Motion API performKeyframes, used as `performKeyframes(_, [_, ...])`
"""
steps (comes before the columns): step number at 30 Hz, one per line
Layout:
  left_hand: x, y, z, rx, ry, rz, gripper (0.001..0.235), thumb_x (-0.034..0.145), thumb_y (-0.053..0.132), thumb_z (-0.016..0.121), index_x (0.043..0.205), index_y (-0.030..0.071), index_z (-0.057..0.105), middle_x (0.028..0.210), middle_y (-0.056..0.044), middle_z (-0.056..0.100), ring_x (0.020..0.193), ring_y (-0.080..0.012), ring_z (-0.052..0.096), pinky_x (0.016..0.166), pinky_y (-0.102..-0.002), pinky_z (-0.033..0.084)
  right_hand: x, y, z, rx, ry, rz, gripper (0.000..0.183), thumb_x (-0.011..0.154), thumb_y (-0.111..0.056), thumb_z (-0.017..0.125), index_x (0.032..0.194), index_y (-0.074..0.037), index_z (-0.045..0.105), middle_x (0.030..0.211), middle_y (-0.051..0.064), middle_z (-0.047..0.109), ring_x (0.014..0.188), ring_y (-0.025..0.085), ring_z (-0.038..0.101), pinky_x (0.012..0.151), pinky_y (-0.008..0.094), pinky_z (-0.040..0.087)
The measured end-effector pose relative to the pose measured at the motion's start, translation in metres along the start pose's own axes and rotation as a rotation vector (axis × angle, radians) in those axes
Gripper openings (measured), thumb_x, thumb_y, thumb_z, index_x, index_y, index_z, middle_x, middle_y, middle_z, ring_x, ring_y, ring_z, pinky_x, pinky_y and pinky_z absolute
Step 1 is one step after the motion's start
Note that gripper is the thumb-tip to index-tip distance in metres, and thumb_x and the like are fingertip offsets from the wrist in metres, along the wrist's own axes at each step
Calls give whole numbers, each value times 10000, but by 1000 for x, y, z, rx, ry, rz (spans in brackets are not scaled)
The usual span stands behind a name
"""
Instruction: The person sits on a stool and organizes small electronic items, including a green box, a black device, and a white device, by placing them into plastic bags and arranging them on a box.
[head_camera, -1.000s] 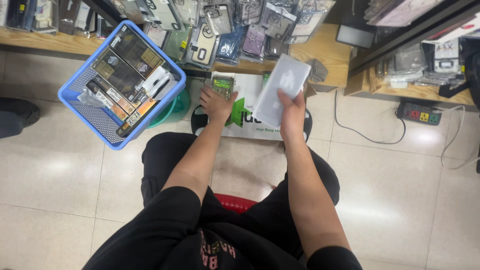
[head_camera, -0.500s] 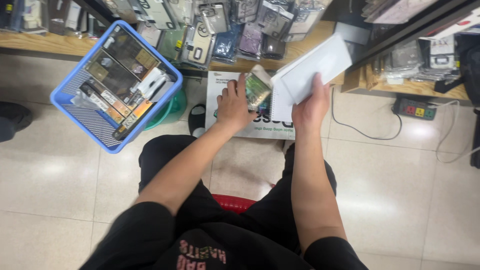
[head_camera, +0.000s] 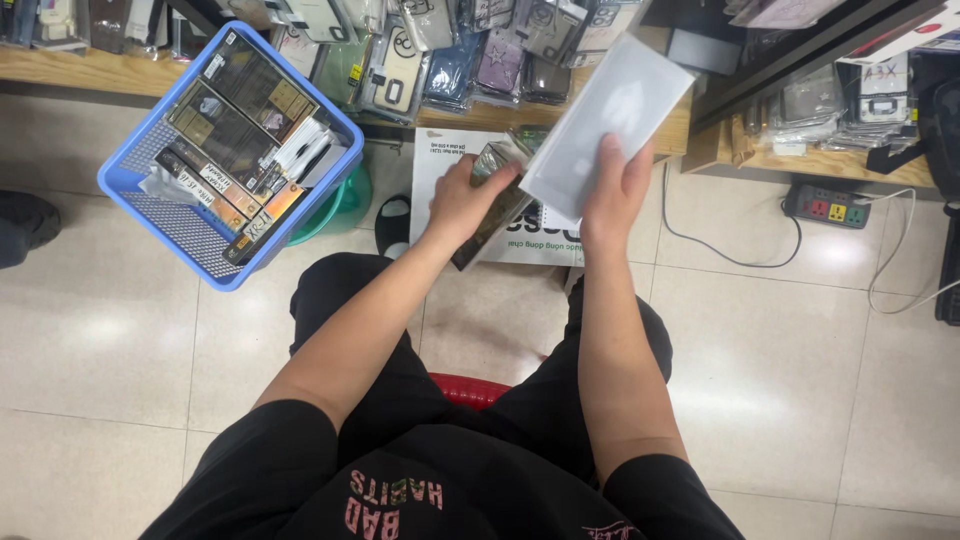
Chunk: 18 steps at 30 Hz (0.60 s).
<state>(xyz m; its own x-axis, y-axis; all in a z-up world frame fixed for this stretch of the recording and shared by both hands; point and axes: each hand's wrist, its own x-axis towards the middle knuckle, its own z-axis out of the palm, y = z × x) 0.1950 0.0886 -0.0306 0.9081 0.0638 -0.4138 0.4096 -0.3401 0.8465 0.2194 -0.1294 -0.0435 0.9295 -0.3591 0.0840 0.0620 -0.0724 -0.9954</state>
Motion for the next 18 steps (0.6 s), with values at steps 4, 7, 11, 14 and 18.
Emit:
performKeyframes(4, [-4, 0, 10, -57, -31, -101, 802, 939, 746, 775, 1366, 73, 685, 1339, -277, 660, 1321, -504, 638, 1025, -633, 529, -6, -16, 2, -40, -57, -3, 470, 1254, -328, 621, 1679, -157, 517, 1295, 66, 672, 1277, 149, 644, 1158, 499, 582])
performKeyframes(7, [5, -9, 16, -87, -54, -160, 916, 927, 727, 710, 1526, 40, 622, 1510, -319, 603, 1501, -531, 543, 1169, -667, 464, -7, -34, 6, -38, -81, -32, 409, 1256, -323, 590, 1628, -158, 549, 1253, 56, 657, 1237, 130, 620, 1131, 478, 581])
performKeyframes(11, [-5, 14, 4, -78, -37, -193, 968, 916, 734, 670, 1593, 47, 586, 1565, -318, 575, 1559, -540, 476, 1236, -658, 392, -8, -53, 10, -71, -108, -103, 302, 1248, -320, 581, 1486, -133, 584, 1158, 33, 617, 1165, 118, 593, 1058, 417, 564])
performKeyframes(14, [-18, 40, -5, -91, -23, -189, 997, 983, 763, 580, 1644, 17, 562, 1592, -352, 559, 1598, -561, 421, 1299, -656, 332, -8, -65, 15, -139, -137, -156, 263, 1246, -327, 559, 1393, -111, 593, 1089, 39, 583, 1086, 131, 583, 1000, 402, 550])
performKeyframes(18, [-14, 39, -4, -128, 31, -174, 954, 1047, 749, 454, 1622, 4, 610, 1594, -374, 593, 1594, -577, 439, 1311, -652, 325, -13, -67, 17, -210, -145, -199, 265, 1252, -353, 536, 1342, -108, 583, 1034, 43, 563, 1005, 144, 590, 949, 398, 547])
